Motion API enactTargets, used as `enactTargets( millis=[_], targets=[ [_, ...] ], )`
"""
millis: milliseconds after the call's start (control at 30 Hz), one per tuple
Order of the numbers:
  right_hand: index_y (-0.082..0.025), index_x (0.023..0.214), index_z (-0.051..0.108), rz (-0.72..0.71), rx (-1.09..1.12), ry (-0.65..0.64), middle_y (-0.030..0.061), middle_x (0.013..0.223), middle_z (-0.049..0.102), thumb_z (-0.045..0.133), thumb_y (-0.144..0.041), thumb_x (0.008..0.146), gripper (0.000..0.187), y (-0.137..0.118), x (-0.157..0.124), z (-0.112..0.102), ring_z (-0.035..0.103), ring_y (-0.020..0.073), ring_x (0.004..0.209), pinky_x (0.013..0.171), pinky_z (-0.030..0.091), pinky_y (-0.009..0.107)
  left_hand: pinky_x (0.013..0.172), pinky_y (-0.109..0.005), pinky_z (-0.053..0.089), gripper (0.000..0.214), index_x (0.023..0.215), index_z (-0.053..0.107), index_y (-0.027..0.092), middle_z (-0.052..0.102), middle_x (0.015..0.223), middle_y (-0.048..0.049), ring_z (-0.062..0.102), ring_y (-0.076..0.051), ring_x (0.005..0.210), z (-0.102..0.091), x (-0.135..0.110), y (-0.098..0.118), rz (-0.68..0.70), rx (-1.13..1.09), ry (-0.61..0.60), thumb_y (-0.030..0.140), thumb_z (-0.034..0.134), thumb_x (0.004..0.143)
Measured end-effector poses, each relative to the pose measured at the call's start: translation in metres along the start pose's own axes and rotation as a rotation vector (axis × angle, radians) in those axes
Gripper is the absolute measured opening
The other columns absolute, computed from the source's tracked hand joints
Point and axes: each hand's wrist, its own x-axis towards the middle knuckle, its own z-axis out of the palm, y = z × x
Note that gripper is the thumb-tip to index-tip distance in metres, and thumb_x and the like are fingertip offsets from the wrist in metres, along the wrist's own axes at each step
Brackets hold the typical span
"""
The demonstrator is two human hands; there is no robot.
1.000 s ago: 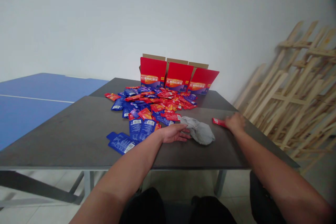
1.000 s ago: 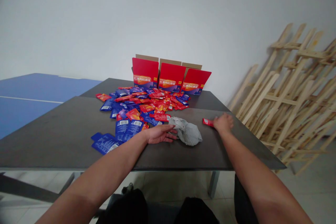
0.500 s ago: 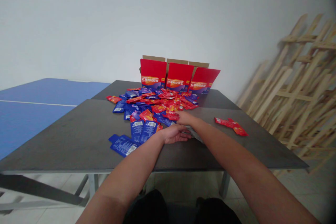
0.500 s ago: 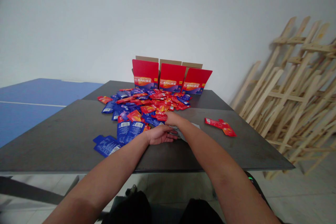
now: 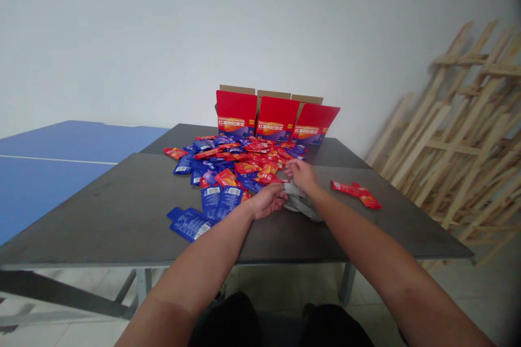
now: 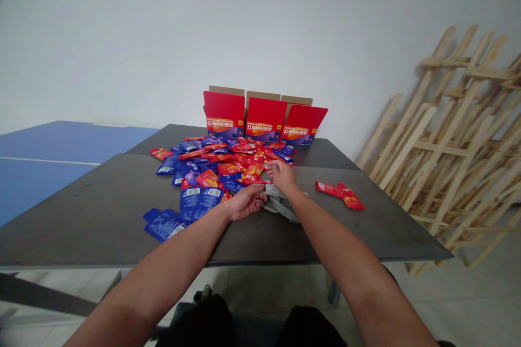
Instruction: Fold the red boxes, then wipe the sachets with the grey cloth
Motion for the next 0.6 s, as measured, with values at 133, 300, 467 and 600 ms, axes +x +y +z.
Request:
enactTargets(
  millis=[133,300,467,600],
  targets=[
    [-0.017,0.118,0.063,-0.088,-0.17,-0.184,0.0097,0.113,0.069,0.069,-0.02,0.075,0.044,0.004,-0.006,0.006,0.066,0.02,0.101,0.09,0.053,0.032,0.047,-0.015,0.038,0.012,0.093,0.054,0.017,0.063,0.07,-0.0019,0.054,-0.007,0.05,0.001,0.002,-0.001,-0.015,0.052,0.037,0.019,0.059,0.082],
    [-0.019,0.125,0.061,-0.067,-0.449,-0.44,0.0076,0.128,0.064,0.063,-0.007,0.073,0.053,0.0,-0.001,0.019,0.062,0.0218,0.114,0.098,0.048,0.032,0.044,-0.014,0.034,0.004,0.08,0.057,0.013,0.059,0.064,-0.0022,0.049,-0.005,0.047,0.001,0.005,-0.002,-0.063,0.032,0.093,0.011,0.053,0.08],
    [-0.017,0.123,0.064,-0.082,-0.538,-0.552,0.0108,0.126,0.065,0.064,-0.002,0.068,0.057,-0.01,0.006,0.016,0.063,0.0264,0.112,0.096,0.048,0.033,0.045,-0.015,0.034,0.004,0.077,0.057,0.013,0.06,0.065,-0.0035,0.049,-0.005,0.048,0.0,0.006,-0.002,-0.069,0.008,0.114,0.011,0.055,0.08],
    [-0.023,0.126,0.063,-0.089,-0.596,-0.646,0.0067,0.122,0.068,0.07,-0.005,0.065,0.063,-0.013,0.009,0.012,0.066,0.0232,0.104,0.087,0.05,0.027,0.046,-0.015,0.035,0.003,0.078,0.058,0.011,0.062,0.067,-0.0055,0.05,-0.005,0.05,0.001,0.005,-0.002,-0.089,0.019,0.094,0.012,0.057,0.081]
  ],
)
